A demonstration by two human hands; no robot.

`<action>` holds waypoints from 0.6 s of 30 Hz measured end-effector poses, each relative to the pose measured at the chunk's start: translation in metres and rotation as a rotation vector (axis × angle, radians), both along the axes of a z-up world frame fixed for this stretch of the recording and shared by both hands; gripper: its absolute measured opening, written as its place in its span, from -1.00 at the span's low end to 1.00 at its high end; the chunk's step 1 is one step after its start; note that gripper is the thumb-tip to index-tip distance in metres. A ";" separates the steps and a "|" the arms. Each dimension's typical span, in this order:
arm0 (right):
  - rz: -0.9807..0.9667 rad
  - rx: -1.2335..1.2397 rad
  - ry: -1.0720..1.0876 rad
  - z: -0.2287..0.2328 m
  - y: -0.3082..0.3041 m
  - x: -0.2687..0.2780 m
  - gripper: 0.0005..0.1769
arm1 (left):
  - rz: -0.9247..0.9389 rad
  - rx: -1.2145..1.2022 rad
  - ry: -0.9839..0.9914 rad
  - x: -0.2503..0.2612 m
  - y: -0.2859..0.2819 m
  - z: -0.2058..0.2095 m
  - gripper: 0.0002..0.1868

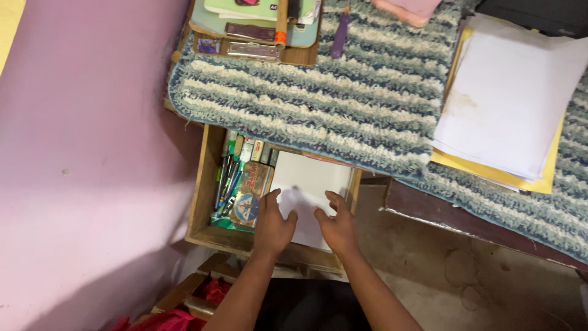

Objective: The person repeatedly takes sheets of white and yellow paper from a drawer, places them on a desk, and stacks them. The person also handles a printed document and a clear plastic sheet, placing them on the desk. Finally, the person arranges stationery items inside the drawer.

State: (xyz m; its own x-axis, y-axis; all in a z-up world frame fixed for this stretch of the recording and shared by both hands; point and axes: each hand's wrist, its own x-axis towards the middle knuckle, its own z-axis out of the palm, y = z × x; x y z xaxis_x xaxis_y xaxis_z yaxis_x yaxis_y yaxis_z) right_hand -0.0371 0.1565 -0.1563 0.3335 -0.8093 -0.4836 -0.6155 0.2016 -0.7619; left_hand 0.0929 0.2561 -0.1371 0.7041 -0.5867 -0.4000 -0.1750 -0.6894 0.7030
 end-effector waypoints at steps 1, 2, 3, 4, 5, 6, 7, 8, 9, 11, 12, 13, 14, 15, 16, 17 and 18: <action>-0.009 -0.008 -0.012 -0.002 0.000 0.002 -0.30 | 0.015 0.000 0.050 0.006 -0.001 -0.004 -0.27; -0.020 -0.019 -0.025 -0.005 0.000 0.006 -0.29 | -0.005 -0.013 0.064 0.012 -0.003 -0.008 -0.27; -0.030 -0.005 0.000 -0.007 0.000 0.008 -0.27 | -0.025 -0.025 0.078 0.019 -0.005 -0.012 -0.26; -0.041 0.011 0.027 -0.008 0.001 0.010 -0.25 | -0.045 -0.035 0.093 0.025 -0.006 -0.014 -0.25; -0.051 0.027 0.053 -0.009 0.002 0.012 -0.24 | -0.049 -0.046 0.113 0.030 -0.008 -0.016 -0.24; -0.053 0.032 0.061 -0.010 0.002 0.014 -0.23 | -0.056 -0.059 0.130 0.036 -0.012 -0.019 -0.23; -0.055 0.037 0.069 -0.010 0.002 0.016 -0.23 | -0.063 -0.071 0.147 0.043 -0.016 -0.020 -0.22; -0.059 0.040 0.078 -0.011 0.002 0.019 -0.22 | -0.076 -0.054 0.163 0.050 -0.020 -0.022 -0.20; -0.080 0.060 0.088 -0.011 0.003 0.023 -0.22 | -0.088 -0.037 0.178 0.056 -0.023 -0.024 -0.19; -0.123 0.099 0.112 -0.010 0.004 0.025 -0.20 | -0.112 -0.022 0.211 0.066 -0.030 -0.031 -0.15; -0.139 0.097 0.103 -0.011 0.004 0.027 -0.20 | -0.125 -0.025 0.225 0.072 -0.034 -0.035 -0.12; -0.156 0.095 0.095 -0.012 0.005 0.029 -0.20 | -0.138 -0.027 0.238 0.077 -0.037 -0.040 -0.09; -0.172 0.093 0.088 -0.013 0.005 0.029 -0.19 | -0.157 -0.028 0.232 0.082 -0.041 -0.045 -0.05; -0.182 0.088 0.081 -0.016 0.005 0.030 -0.19 | -0.176 -0.028 0.226 0.087 -0.045 -0.051 -0.02; -0.191 0.084 0.076 -0.018 0.005 0.032 -0.19 | -0.194 -0.027 0.220 0.091 -0.048 -0.056 0.02; -0.200 0.081 0.070 -0.021 0.006 0.032 -0.19 | -0.209 -0.003 0.255 0.093 -0.050 -0.061 0.04; -0.208 0.090 0.067 -0.023 0.005 0.033 -0.19 | -0.223 0.020 0.287 0.098 -0.053 -0.066 0.06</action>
